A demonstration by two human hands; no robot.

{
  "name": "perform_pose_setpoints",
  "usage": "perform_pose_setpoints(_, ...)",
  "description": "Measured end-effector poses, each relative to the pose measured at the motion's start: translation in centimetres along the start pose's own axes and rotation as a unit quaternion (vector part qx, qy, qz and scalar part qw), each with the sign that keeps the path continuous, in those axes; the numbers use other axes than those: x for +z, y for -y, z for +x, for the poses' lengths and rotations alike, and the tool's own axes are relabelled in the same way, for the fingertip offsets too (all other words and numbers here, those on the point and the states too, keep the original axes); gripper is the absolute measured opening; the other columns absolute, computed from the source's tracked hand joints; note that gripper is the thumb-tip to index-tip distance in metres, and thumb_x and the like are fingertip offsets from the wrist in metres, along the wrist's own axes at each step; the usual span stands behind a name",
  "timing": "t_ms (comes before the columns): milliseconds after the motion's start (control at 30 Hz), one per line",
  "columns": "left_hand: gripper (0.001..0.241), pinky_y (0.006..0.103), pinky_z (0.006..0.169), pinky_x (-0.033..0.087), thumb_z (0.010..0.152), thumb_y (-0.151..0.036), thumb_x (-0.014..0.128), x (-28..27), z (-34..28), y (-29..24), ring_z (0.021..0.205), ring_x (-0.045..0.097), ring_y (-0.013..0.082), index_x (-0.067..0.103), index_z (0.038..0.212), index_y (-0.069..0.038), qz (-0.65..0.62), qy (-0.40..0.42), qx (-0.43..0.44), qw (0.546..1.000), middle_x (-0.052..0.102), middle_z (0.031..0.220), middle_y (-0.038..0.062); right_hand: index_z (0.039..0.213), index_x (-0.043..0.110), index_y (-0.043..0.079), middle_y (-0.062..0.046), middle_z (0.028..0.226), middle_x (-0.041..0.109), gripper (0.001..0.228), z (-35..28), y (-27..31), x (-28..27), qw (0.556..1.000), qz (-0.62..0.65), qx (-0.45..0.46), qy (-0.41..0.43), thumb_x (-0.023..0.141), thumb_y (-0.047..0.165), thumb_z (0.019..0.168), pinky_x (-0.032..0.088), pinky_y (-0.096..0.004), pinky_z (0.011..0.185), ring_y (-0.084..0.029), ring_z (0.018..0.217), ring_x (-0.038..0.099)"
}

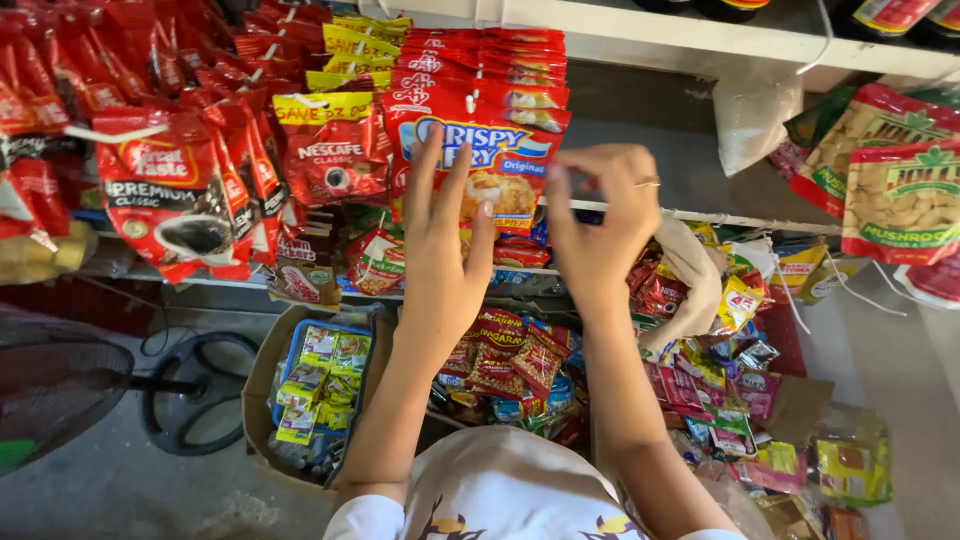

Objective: Wiping down and organizing food packets on shelves in a grocery store.

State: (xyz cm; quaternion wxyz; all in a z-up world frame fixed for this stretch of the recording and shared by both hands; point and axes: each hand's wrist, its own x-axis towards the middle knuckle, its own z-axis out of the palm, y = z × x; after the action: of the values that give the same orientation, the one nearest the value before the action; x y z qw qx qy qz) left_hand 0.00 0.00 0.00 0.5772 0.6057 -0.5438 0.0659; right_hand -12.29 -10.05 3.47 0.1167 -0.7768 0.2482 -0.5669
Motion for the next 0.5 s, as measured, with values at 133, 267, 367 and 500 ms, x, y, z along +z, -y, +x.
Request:
perform_pose_setpoints(133,0.050,0.0515,0.135,0.029,0.109,-0.010,0.060,0.7,0.3,0.9,0.163,0.028,0.0394,0.044,0.156,-0.002,0.010,-0.001,0.012,1.000,0.028,0.171,0.016,0.106,0.075,0.008,-0.009,0.106,0.070,0.020,-0.4,0.5,0.6,0.997,-0.017,-0.044,0.054,0.078,-0.001,0.088,0.051,-0.039,0.093,-0.028,0.102,0.063)
perform_pose_setpoints(267,0.049,0.0537,0.133,0.027,0.109,-0.012,0.060,0.5,0.3,0.8,0.161,0.027,0.0415,0.045,0.154,0.000,0.043,0.015,-0.005,0.999,0.028,0.170,0.018,0.112,0.074,0.007,-0.010,0.115,0.070,0.021,-0.5,0.8,0.9,0.994,-0.017,-0.038,0.096,0.076,0.001,0.091,0.049,-0.041,0.097,-0.031,0.109,0.059)
perform_pose_setpoints(367,0.046,0.0542,0.132,0.027,0.109,-0.011,0.060,0.7,0.0,-0.2,0.159,0.030,0.0415,0.047,0.152,0.000,0.039,0.021,0.002,0.999,0.031,0.169,0.019,0.112,0.074,0.006,-0.010,0.116,0.070,0.021,-1.0,0.5,0.1,0.995,-0.004,-0.024,0.096,0.075,0.000,0.091,0.050,-0.040,0.099,-0.031,0.111,0.060)
perform_pose_setpoints(500,0.041,0.0497,0.126,0.038,0.106,-0.008,0.060,1.4,-0.7,-2.6,0.149,0.045,0.0381,0.056,0.146,-0.002,-0.024,0.007,-0.020,0.999,0.043,0.159,0.019,0.110,0.072,0.005,-0.009,0.111,0.073,0.019,-1.7,-0.5,-1.8,0.994,0.021,0.035,0.105,0.073,0.000,0.092,0.051,-0.038,0.096,-0.028,0.105,0.065)
